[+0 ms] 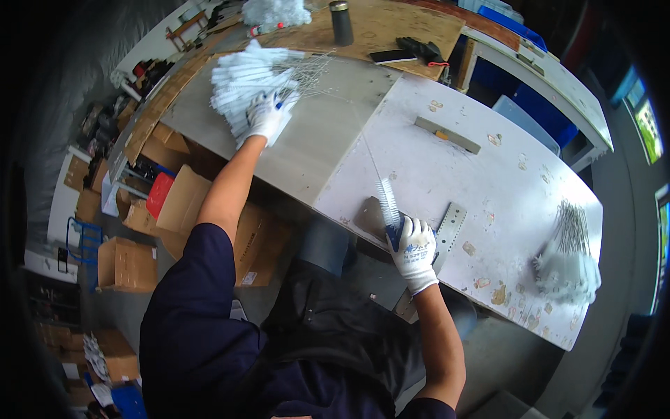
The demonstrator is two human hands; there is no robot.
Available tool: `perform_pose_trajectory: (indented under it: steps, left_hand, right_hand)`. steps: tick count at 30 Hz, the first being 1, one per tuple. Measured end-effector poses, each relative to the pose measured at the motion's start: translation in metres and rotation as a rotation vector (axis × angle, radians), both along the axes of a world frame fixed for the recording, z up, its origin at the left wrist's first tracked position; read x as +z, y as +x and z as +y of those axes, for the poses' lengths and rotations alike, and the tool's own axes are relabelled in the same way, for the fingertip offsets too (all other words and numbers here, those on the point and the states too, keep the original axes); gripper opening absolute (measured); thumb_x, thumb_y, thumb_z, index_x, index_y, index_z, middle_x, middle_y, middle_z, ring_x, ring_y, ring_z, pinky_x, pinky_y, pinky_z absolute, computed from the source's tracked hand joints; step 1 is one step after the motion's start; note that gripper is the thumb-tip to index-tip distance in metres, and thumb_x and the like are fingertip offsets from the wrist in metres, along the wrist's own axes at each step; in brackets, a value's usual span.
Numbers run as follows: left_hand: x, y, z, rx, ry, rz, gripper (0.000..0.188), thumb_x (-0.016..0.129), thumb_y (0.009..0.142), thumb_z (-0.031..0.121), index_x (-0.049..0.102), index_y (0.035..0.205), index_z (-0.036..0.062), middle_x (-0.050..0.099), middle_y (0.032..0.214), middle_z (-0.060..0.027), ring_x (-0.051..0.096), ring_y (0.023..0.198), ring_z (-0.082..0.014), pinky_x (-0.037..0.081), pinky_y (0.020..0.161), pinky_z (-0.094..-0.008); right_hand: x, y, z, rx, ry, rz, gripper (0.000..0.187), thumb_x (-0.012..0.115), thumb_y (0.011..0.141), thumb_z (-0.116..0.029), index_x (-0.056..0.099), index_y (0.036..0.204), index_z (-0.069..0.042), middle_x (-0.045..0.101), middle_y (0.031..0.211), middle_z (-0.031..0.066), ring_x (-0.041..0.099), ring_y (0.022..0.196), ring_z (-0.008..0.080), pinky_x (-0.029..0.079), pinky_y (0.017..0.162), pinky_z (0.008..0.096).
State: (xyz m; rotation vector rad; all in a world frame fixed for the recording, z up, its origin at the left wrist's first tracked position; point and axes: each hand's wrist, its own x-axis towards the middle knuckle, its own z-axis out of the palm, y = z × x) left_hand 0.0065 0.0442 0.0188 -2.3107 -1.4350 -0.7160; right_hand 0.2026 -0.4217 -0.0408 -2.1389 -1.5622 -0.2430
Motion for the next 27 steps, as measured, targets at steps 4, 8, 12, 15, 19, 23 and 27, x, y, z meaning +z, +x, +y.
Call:
perform_pose_trajectory:
  steps: [4,8,12,15,19,23,27]
  left_hand:
    - [0.001,-0.026,0.018,0.131,-0.124,0.328,0.039,0.059,0.090,0.023,0.062,0.128,0.0159,0.062,0.128,-0.0167,0.056,0.124,-0.0352,0.043,0.103,-0.0533]
    - [0.047,-0.010,-0.014,0.067,-0.114,0.414,0.037,0.060,0.089,0.024,0.065,0.122,0.0091,0.066,0.120,-0.0198,0.066,0.111,-0.0357,0.049,0.096,-0.0486]
    - [0.046,-0.012,-0.026,-0.089,-0.253,0.163,0.034,0.057,0.089,0.024,0.067,0.116,0.0055,0.070,0.108,-0.0205,0.069,0.096,-0.0382,0.054,0.082,-0.0483]
    - [0.004,0.016,-0.069,-0.318,-0.767,-0.328,0.031,0.058,0.090,0.016,0.067,0.117,0.0050,0.071,0.096,-0.0108,0.069,0.081,-0.0259,0.055,0.072,-0.0401]
    - [-0.032,0.069,-0.199,-0.527,-1.340,-0.829,0.039,0.056,0.090,0.004,0.062,0.128,0.0024,0.066,0.095,-0.0032,0.061,0.074,-0.0123,0.052,0.067,-0.0295]
    - [-0.075,0.112,-0.251,-0.637,-0.703,-0.427,0.046,0.057,0.094,0.012,0.054,0.140,0.0049,0.064,0.128,-0.0185,0.063,0.115,-0.0328,0.050,0.096,-0.0420]
    - [-0.083,0.122,-0.262,-0.574,-0.452,-0.397,0.053,0.059,0.092,0.014,0.049,0.144,0.0074,0.059,0.134,-0.0201,0.059,0.121,-0.0376,0.046,0.101,-0.0470]
  right_hand:
    - [0.000,0.000,0.000,-0.016,0.073,0.088,0.046,0.077,0.076,-0.025,0.059,0.112,-0.002,0.063,0.098,0.0159,0.062,0.094,0.0361,0.051,0.081,0.0468]
    - [0.003,0.003,-0.006,-0.063,0.047,0.120,0.048,0.078,0.077,-0.028,0.061,0.113,-0.002,0.065,0.100,0.0145,0.063,0.096,0.0328,0.052,0.082,0.0434]
    - [0.006,0.002,-0.004,-0.073,0.121,0.138,0.033,0.075,0.083,-0.029,0.061,0.102,-0.005,0.065,0.091,0.0131,0.064,0.087,0.0326,0.052,0.075,0.0445]
    - [0.010,0.005,-0.007,-0.081,0.201,0.145,0.027,0.074,0.085,-0.028,0.060,0.095,-0.007,0.066,0.087,0.0120,0.065,0.083,0.0322,0.052,0.075,0.0456]
    - [0.006,0.011,-0.009,-0.023,0.186,0.261,0.025,0.073,0.082,-0.024,0.060,0.094,-0.008,0.067,0.092,0.0141,0.066,0.090,0.0335,0.052,0.080,0.0458]
    - [0.007,0.009,-0.022,-0.207,0.239,0.370,0.024,0.071,0.086,-0.026,0.059,0.095,-0.008,0.067,0.089,0.0159,0.067,0.088,0.0362,0.053,0.080,0.0477]
    - [0.049,0.053,-0.093,-0.316,0.270,0.186,0.021,0.070,0.088,-0.024,0.057,0.092,-0.009,0.066,0.086,0.0165,0.066,0.082,0.0363,0.052,0.073,0.0489]
